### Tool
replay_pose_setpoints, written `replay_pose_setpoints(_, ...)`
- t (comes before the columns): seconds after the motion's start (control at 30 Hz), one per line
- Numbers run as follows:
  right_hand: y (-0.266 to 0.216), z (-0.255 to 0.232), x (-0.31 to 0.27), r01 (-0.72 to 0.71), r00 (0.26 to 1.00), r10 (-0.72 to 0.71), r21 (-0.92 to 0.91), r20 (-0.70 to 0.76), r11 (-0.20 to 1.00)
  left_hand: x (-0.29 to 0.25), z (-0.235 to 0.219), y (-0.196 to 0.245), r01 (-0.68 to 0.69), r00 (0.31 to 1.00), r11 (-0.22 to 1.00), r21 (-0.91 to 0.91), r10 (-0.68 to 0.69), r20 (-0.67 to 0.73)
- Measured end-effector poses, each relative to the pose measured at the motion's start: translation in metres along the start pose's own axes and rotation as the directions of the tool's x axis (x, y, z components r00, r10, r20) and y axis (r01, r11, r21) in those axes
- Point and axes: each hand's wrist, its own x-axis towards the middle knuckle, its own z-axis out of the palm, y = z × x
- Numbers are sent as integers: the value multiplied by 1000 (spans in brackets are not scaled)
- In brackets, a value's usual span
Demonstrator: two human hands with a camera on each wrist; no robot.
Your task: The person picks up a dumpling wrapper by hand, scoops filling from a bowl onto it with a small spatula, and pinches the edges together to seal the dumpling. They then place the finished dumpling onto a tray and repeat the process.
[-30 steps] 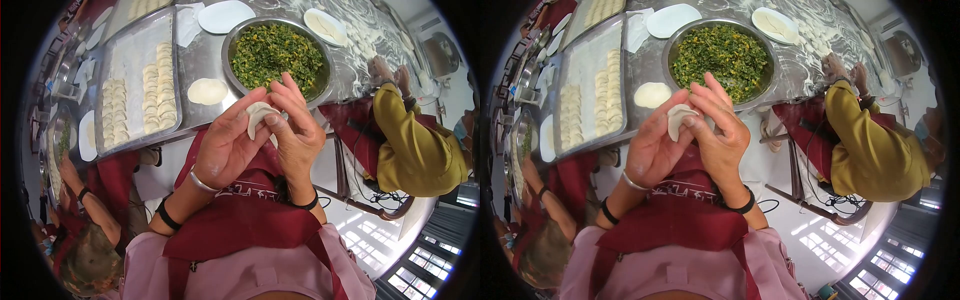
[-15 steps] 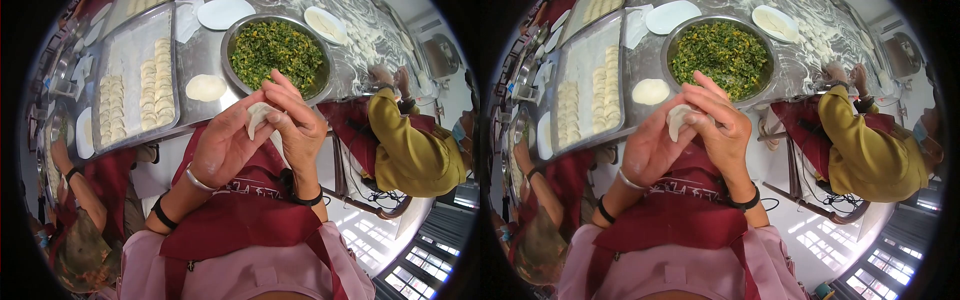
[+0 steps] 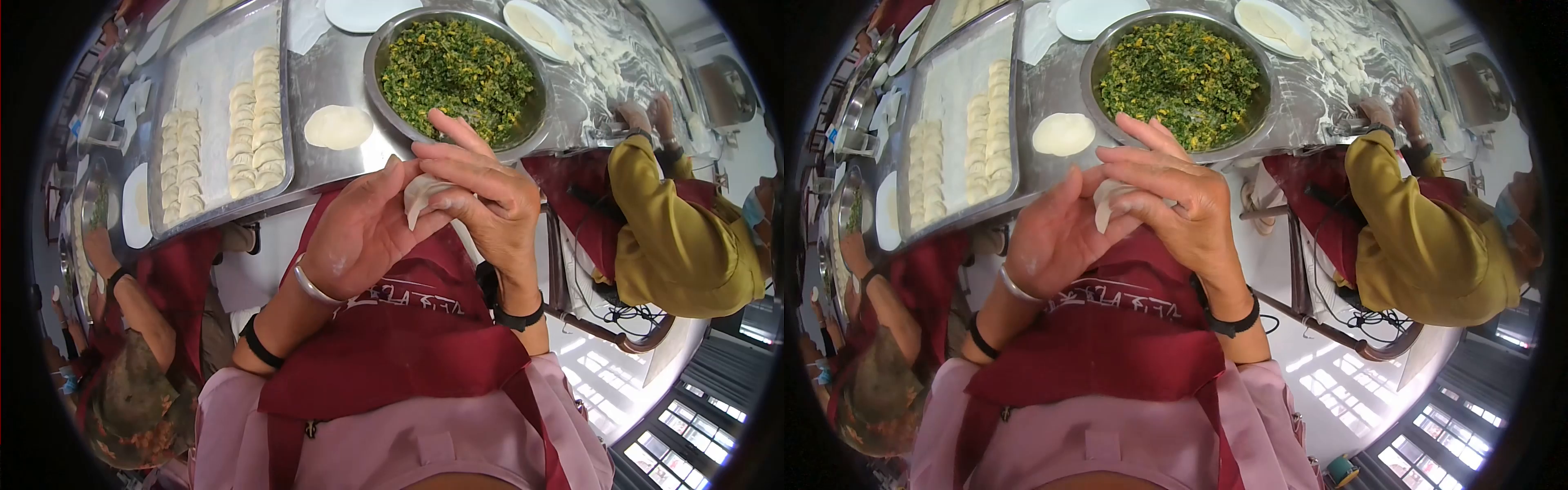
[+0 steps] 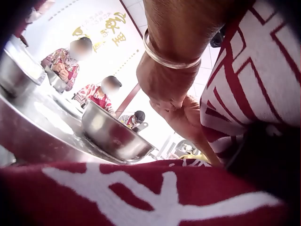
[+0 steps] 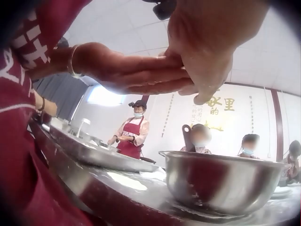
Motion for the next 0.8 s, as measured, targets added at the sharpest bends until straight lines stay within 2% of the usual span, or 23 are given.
replay_pose_setpoints(0.03,-3,1,0,-15,1000,15,0,0,1000,0,1,1,12,1000,1000,7,-12,-7)
replay_pose_setpoints(0.13,-3,-4,5,80,991,-70,-90,114,993,-1,5,2,29,1000,999,45,-30,7)
replay_pose_setpoints(0.23,3,-10,6,119,975,-101,-84,200,989,0,6,1,50,998,995,81,-52,25)
replay_pose_setpoints(0.33,6,-9,2,138,974,-121,-83,191,987,-1,4,0,56,998,994,93,-58,15)
replay_pose_setpoints(0.43,2,-9,4,169,969,-124,-208,212,963,0,8,1,49,999,993,104,-48,-13)
replay_pose_setpoints(0.53,-3,-7,5,166,974,-132,-191,183,967,0,6,1,7,1000,995,103,-9,24)
replay_pose_setpoints(0.63,4,8,-4,35,985,-37,-21,-166,999,-2,4,-1,-150,988,947,283,133,78)
replay_pose_setpoints(0.67,2,12,-5,-2,975,5,14,-222,1000,-2,4,-1,-177,984,911,372,156,87)
replay_pose_setpoints(0.73,1,18,-5,-18,969,19,8,-246,1000,-2,4,-3,-224,974,813,537,199,106)
replay_pose_setpoints(0.8,3,20,-6,4,970,-8,-17,-244,1000,-2,1,-6,-234,970,797,557,230,78)
